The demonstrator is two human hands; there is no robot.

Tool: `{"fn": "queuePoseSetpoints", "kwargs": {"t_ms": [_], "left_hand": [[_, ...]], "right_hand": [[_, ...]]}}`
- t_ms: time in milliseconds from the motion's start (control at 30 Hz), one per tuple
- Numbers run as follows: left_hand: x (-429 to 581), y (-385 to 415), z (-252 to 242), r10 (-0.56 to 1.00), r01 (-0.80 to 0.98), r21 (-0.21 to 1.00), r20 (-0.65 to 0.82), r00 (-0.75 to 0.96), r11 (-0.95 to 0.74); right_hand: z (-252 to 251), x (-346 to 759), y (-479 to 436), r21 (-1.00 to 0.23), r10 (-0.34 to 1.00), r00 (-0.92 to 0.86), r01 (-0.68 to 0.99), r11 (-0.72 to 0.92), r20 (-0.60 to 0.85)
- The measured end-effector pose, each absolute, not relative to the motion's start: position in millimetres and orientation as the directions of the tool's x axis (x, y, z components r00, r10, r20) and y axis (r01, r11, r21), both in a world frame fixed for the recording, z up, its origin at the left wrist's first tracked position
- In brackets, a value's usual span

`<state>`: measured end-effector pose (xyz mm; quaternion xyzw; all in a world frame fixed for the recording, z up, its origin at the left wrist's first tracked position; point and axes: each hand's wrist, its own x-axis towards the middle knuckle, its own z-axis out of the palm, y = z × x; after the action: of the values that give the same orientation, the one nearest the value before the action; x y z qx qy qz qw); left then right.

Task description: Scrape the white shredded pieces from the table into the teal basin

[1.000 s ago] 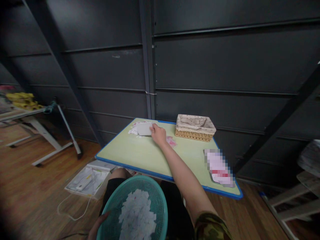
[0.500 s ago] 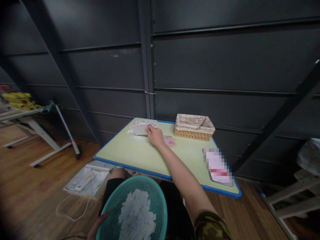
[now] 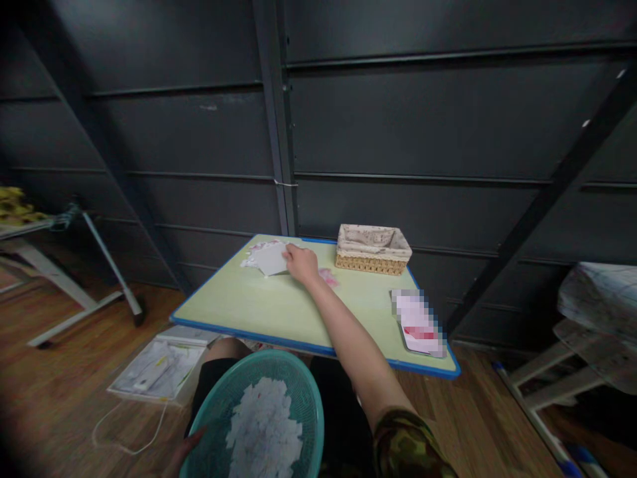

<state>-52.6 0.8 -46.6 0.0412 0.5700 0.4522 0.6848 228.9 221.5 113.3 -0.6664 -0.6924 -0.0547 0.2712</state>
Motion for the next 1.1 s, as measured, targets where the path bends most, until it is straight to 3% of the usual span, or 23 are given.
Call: {"fn": "queuePoseSetpoints", "kwargs": {"t_ms": [200, 400, 667, 1000, 1100], "left_hand": [[-53, 3, -46, 0.578, -0.604, 0.449, -0.816, 0.023, 0.658], [-50, -4, -40, 0.674, -0.532, 0.601, -0.735, -0.075, 0.597], [-53, 2, -44, 0.596, -0.644, 0.396, -0.794, 0.117, 0.654], [-57, 2, -51, 0.642, -0.591, 0.522, -0.767, -0.010, 0.615], [-59, 3, -56, 0.626, -0.600, 0.474, -0.778, 0.057, 0.644]], "right_hand": [[110, 237, 226, -0.326, 0.873, 0.141, 0.945, 0.022, 0.467], [111, 236, 225, -0.320, 0.885, 0.141, 0.947, 0.009, 0.443], [111, 235, 225, -0.333, 0.888, 0.150, 0.943, 0.004, 0.434], [114, 239, 226, -0.343, 0.883, 0.175, 0.939, -0.017, 0.436], [114, 237, 225, -0.327, 0.890, 0.162, 0.945, -0.015, 0.426]]}}
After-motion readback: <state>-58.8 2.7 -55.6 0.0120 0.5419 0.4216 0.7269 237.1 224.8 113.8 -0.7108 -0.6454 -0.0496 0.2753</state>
